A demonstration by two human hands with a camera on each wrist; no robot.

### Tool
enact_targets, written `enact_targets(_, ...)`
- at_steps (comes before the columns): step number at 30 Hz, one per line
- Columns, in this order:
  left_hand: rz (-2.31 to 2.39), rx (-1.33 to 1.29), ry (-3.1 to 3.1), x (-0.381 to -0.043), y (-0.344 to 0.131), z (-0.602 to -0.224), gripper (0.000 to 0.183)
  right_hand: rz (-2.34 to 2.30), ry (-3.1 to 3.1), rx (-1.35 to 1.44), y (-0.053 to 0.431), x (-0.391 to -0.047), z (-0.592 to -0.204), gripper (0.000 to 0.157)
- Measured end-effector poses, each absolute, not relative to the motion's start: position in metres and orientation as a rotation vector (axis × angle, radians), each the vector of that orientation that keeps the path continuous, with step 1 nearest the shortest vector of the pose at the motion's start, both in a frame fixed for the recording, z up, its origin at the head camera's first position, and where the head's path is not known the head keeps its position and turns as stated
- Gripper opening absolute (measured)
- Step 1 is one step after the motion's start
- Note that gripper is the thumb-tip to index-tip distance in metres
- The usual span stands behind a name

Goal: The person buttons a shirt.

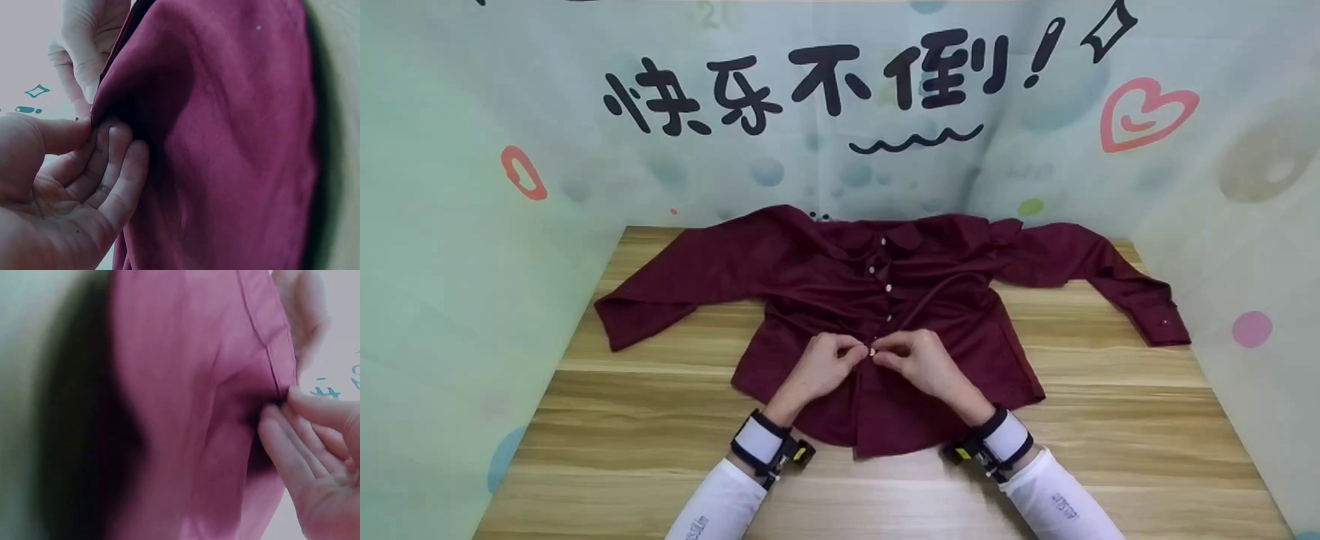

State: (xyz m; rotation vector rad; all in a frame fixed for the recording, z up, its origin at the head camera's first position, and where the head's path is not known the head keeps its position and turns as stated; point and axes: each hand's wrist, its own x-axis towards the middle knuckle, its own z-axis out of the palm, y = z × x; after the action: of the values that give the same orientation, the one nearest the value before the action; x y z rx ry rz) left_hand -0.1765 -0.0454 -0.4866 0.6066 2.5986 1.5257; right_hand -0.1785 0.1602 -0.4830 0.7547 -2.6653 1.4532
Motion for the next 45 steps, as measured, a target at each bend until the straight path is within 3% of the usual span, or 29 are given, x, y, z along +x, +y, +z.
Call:
enact_targets(5, 1.497, 0.588, 2.653, -0.175, -0.043, -0.485, 0.016, 1.974, -2.688, 0.532, 0.163, -0.182, -0.48, 0.02)
enact_targets(10, 1.444, 0.627, 2.753, -0.172, -0.039, -0.485, 0.017, 2.102, -2.707, 0.441, 0.162, -0.184, -0.483, 0.023)
enact_targets(18, 1.485, 0.641, 2.763, -0.17, -0.038, -0.487, 0.014, 2.175, -2.665, 0.547, 0.162, -0.187, -0.492, 0.021)
enact_targets(27, 1.774, 0.449, 2.386, -0.174, -0.041, -0.485, 0.017, 2.32, -2.536, 0.644, 0.165, -0.188, -0.491, 0.019)
enact_targets(35, 1.902, 0.193, 2.136, -0.173, -0.038, -0.488, 0.02, 2.038, -2.614, 0.707, 0.163, -0.185, -0.492, 0.017)
enact_targets(45, 1.6, 0.398, 2.335, -0.174, -0.045, -0.483, 0.019, 1.483, -2.846, 0.854, 0.174, -0.184, -0.485, 0.018)
